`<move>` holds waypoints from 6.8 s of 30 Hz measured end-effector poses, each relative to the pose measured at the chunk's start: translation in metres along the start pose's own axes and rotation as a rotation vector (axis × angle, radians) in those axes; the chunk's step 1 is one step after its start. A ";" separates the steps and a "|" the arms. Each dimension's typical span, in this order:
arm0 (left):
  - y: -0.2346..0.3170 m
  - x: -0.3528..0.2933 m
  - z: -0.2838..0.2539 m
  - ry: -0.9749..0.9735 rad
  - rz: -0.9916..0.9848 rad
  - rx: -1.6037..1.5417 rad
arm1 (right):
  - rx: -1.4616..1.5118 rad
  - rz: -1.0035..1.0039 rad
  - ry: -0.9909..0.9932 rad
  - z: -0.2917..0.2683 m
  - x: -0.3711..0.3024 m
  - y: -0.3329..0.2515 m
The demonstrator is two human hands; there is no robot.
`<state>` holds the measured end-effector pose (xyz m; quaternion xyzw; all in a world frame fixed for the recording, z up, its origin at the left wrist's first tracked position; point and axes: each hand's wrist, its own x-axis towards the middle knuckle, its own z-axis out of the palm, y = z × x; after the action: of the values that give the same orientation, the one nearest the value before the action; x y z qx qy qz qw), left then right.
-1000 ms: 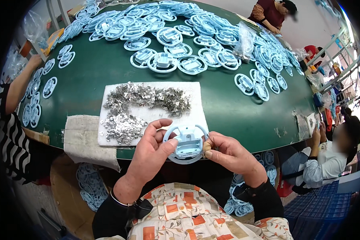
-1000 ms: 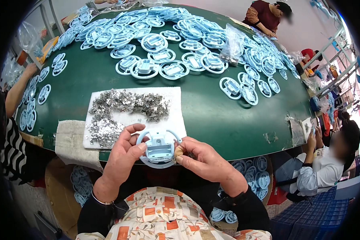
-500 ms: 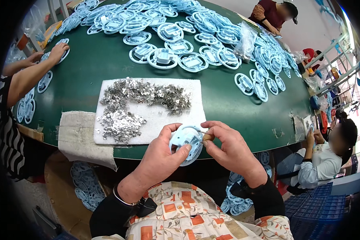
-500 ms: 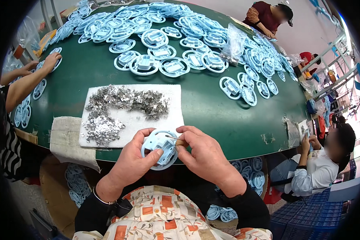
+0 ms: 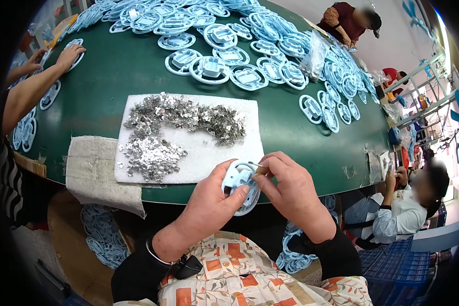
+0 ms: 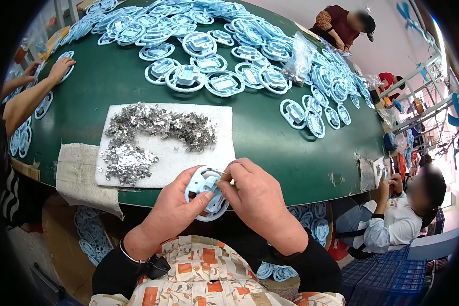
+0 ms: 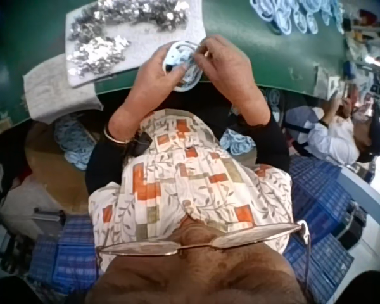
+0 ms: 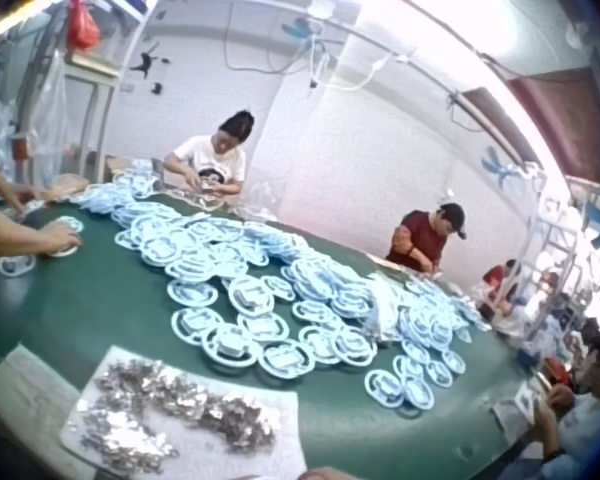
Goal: The person sits at a green table in a workshop and assembles light blue plastic rings. They pick up a ring, insert a small metal pin into a slot using a wooden stick, and place the finished item on the table. The process is repeated continuously with other workers visible in the background.
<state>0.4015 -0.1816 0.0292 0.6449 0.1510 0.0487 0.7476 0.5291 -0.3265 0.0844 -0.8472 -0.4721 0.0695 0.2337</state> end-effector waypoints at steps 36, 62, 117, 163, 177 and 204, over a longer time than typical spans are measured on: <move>-0.009 -0.008 -0.019 -0.234 -0.402 -1.056 | 0.893 0.051 0.061 0.029 -0.022 0.009; -0.022 -0.065 -0.067 -0.189 -0.207 -0.836 | 0.195 -0.303 -0.190 0.049 0.092 -0.032; -0.001 -0.017 -0.036 0.209 0.020 0.147 | 0.556 -0.029 -0.240 0.008 0.027 -0.012; 0.001 -0.009 -0.039 0.202 -0.015 0.354 | 0.198 -0.197 -0.101 0.031 -0.012 -0.011; -0.004 -0.008 -0.037 0.230 0.039 0.352 | -0.116 -0.242 -0.102 0.020 -0.013 -0.014; -0.002 -0.009 -0.036 0.254 0.076 0.400 | -0.453 -0.454 -0.205 0.002 0.001 -0.037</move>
<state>0.3822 -0.1508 0.0240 0.7742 0.2259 0.1267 0.5775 0.5009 -0.3087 0.0996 -0.7395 -0.6732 -0.0060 0.0002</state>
